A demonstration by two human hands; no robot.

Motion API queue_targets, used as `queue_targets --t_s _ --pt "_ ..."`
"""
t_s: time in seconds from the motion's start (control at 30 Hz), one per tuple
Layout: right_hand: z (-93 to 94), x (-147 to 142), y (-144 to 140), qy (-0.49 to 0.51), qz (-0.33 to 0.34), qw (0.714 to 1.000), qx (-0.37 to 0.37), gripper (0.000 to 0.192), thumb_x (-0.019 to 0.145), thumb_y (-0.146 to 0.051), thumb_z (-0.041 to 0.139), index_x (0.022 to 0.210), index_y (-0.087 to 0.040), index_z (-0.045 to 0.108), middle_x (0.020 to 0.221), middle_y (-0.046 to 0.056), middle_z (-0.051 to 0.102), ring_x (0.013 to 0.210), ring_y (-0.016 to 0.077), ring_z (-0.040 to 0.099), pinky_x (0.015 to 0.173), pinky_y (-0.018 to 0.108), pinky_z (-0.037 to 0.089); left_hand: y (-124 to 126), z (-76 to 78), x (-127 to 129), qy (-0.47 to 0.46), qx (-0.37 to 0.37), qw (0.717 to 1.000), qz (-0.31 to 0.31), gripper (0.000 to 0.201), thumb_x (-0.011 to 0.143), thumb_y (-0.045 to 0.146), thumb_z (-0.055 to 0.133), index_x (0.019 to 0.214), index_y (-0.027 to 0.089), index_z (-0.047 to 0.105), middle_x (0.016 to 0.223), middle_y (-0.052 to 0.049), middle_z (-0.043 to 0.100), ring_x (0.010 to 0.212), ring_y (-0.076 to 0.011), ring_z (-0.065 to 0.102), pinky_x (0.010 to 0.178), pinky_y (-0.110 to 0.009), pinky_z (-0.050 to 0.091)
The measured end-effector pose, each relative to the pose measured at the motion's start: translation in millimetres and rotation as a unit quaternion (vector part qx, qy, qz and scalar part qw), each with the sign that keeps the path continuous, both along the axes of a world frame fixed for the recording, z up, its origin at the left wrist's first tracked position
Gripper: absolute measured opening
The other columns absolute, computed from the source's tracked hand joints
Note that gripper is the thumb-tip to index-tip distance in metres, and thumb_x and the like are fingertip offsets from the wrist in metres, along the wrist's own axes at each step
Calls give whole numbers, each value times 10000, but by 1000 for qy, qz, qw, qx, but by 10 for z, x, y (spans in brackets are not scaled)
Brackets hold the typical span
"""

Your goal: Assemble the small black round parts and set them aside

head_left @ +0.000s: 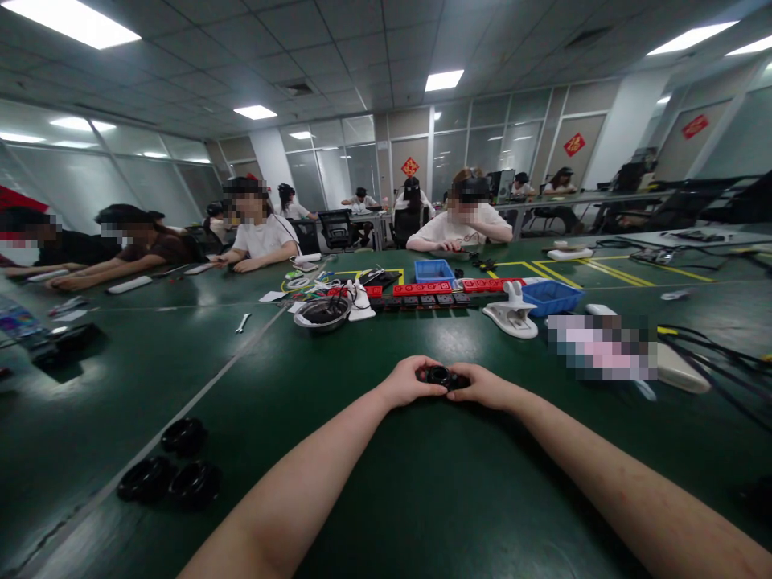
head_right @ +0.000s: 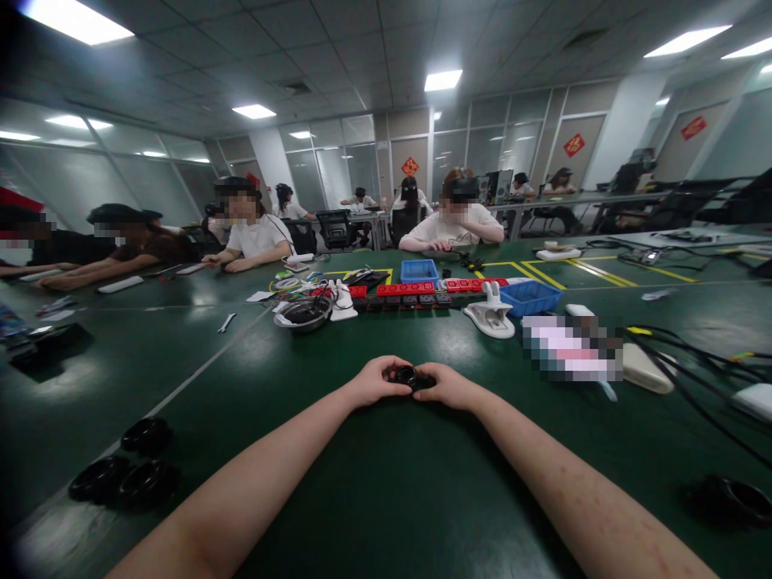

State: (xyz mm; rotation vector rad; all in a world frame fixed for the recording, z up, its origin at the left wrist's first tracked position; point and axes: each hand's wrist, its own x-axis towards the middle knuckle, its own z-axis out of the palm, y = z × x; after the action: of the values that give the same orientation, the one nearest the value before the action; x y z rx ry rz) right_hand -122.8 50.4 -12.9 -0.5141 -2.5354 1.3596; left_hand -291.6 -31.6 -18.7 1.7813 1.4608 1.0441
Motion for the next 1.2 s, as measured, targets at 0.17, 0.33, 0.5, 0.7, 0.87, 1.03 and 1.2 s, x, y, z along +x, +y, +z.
queue_targets --t_s 0.17,0.33,0.5,0.7,0.87,1.03,1.2 --pt "5 -22 -16 -8 -7 1000 -1 344 621 -270 577 936 -137 539 857 29 577 777 165 518 702 278 386 16 -27 -7 -7 2 1000 -2 472 539 356 657 946 145 544 778 -25 529 592 -79 418 530 -203 343" --pt "-22 -28 2 -17 -12 1000 23 309 618 -276 580 891 -134 551 813 22 564 739 155 506 662 262 384 24 -35 -10 -4 -5 1000 1 479 538 351 658 953 143 542 753 -22 521 576 -76 410 513 -199 339" --pt "-40 -40 15 -21 -25 999 26 312 615 -280 584 886 -132 539 777 16 548 697 141 490 613 245 375 11 -40 6 -4 1 1000 14 483 536 357 658 950 140 537 769 -24 521 587 -78 421 523 -202 346" --pt "-73 -43 -9 -23 -62 997 29 293 577 -306 613 801 -143 520 688 -13 519 639 121 469 554 222 347 -10 -39 46 16 15 999 41 476 526 389 654 918 140 547 789 -27 518 610 -91 434 545 -215 353" --pt "-103 -70 -61 -24 -125 989 78 291 541 -349 626 692 -156 471 624 -30 482 582 104 437 505 206 309 -31 -48 80 25 32 996 77 459 527 392 651 897 144 541 792 -22 509 636 -103 448 565 -224 366" --pt "-152 -113 -101 -25 -180 973 142 318 515 -395 623 661 -170 451 606 -26 483 569 111 434 488 205 294 -51 -64 151 35 44 991 118 400 562 384 630 875 155 528 826 -29 511 701 -127 476 608 -240 377" --pt "-175 -203 -197 -76 -256 933 240 260 582 -390 577 668 -171 467 652 18 524 571 123 456 472 214 266 -43 -82 246 89 51 972 214 401 564 405 624 864 162 516 843 -40 499 768 -164 476 649 -272 374"
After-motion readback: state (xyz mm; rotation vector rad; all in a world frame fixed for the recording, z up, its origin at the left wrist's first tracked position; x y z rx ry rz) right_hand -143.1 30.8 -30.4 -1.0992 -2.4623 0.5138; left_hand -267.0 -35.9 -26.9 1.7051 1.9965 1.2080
